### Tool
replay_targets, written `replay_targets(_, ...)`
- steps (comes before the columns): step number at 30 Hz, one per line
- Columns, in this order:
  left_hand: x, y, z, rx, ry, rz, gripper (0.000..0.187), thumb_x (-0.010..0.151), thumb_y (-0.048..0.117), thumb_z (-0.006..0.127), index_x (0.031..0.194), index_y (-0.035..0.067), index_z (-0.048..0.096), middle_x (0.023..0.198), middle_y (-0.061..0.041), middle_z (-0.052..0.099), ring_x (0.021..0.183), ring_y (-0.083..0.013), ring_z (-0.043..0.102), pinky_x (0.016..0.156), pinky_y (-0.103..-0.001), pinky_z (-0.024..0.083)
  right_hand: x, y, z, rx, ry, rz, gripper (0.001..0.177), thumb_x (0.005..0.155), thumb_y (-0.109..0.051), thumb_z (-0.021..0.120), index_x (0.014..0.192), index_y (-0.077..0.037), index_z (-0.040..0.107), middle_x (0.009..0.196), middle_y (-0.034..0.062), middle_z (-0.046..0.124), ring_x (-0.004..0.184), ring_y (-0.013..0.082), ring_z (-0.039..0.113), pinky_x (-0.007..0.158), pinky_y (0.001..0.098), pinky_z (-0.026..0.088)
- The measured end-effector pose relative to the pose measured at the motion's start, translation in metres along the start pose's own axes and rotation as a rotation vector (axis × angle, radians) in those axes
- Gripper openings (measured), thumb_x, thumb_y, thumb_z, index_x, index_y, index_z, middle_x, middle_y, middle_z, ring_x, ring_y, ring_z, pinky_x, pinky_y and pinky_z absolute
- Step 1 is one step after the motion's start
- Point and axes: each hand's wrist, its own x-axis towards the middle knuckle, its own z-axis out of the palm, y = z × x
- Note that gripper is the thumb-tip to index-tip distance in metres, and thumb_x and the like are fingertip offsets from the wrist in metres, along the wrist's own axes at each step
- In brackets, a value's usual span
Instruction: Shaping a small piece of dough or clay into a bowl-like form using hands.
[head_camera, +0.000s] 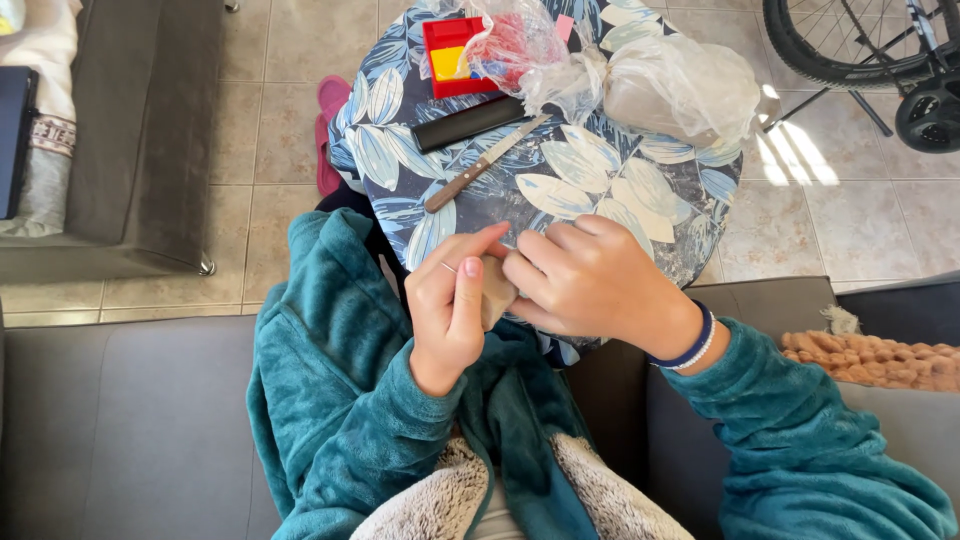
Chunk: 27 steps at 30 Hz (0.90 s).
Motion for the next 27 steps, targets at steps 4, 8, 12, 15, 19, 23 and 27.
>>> replay_targets(4,-0.001,0.001,-0.001,-0.009,-0.067,-0.023,0.036,0.11,0.015,0.043,0.133,-0.003,0.064,0.1,-0.013,0.073,0.088,-0.0187,0.07,0.084,-0.03,0.056,-0.009,-0.001,0.009,-0.003,0.009,-0.088,0.022,0.079,-0.028,0.076,0.078,-0.012,0.06,0.072,0.0012,0.051,0.062,0.0186,0.057,0.057,0.0338,0.043)
replay_targets(8,-0.004,0.001,0.002,0.02,0.021,-0.031,0.038,0.11,0.012,0.042,0.141,-0.001,0.06,0.101,-0.01,0.074,0.086,-0.0182,0.07,0.083,-0.029,0.056,-0.011,0.0,0.015,-0.008,0.029,-0.145,0.02,0.078,-0.022,0.073,0.075,-0.011,0.056,0.069,0.002,0.049,0.06,0.0192,0.055,0.056,0.034,0.044)
replay_targets(12,-0.007,-0.002,0.006,0.067,0.07,-0.06,0.039,0.108,0.012,0.042,0.139,-0.001,0.061,0.101,-0.011,0.076,0.081,-0.0167,0.068,0.079,-0.028,0.055,-0.013,0.002,0.018,0.0,0.028,-0.134,0.017,0.075,-0.019,0.072,0.076,-0.011,0.057,0.069,0.002,0.049,0.061,0.019,0.056,0.056,0.0343,0.045)
replay_targets(15,-0.01,-0.01,0.009,0.079,0.117,0.0,0.037,0.109,0.012,0.043,0.137,-0.001,0.062,0.104,-0.013,0.074,0.092,-0.0185,0.07,0.086,-0.03,0.055,-0.01,0.002,0.018,-0.024,0.012,-0.104,0.017,0.075,-0.019,0.072,0.084,-0.01,0.06,0.071,0.0007,0.05,0.063,0.0173,0.057,0.058,0.0333,0.045)
replay_targets(19,-0.019,-0.034,0.016,-0.261,0.208,-0.147,0.034,0.11,0.013,0.046,0.133,-0.004,0.065,0.11,-0.015,0.072,0.097,-0.0225,0.069,0.09,-0.034,0.056,-0.001,0.0,0.008,0.039,0.043,0.012,0.031,0.078,-0.036,0.075,0.092,-0.011,0.064,0.073,0.0009,0.053,0.065,0.0186,0.06,0.058,0.035,0.045)
replay_targets(23,-0.018,-0.051,0.02,-1.075,0.328,-0.453,0.04,0.107,0.02,0.047,0.135,-0.007,0.059,0.114,-0.016,0.065,0.113,-0.0364,0.067,0.098,-0.046,0.052,0.003,-0.002,0.007,0.138,0.031,0.176,0.054,0.08,-0.06,0.075,0.089,-0.008,0.064,0.072,0.005,0.059,0.063,0.0251,0.062,0.054,0.0387,0.045)
replay_targets(27,-0.018,-0.048,0.029,-1.178,0.354,-0.515,0.043,0.103,0.02,0.046,0.138,-0.005,0.054,0.122,-0.017,0.064,0.136,-0.0359,0.055,0.122,-0.049,0.043,-0.001,-0.002,0.017,0.224,-0.045,0.285,0.057,0.079,-0.063,0.075,0.082,-0.008,0.065,0.067,0.008,0.062,0.059,0.0298,0.063,0.051,0.0416,0.045)
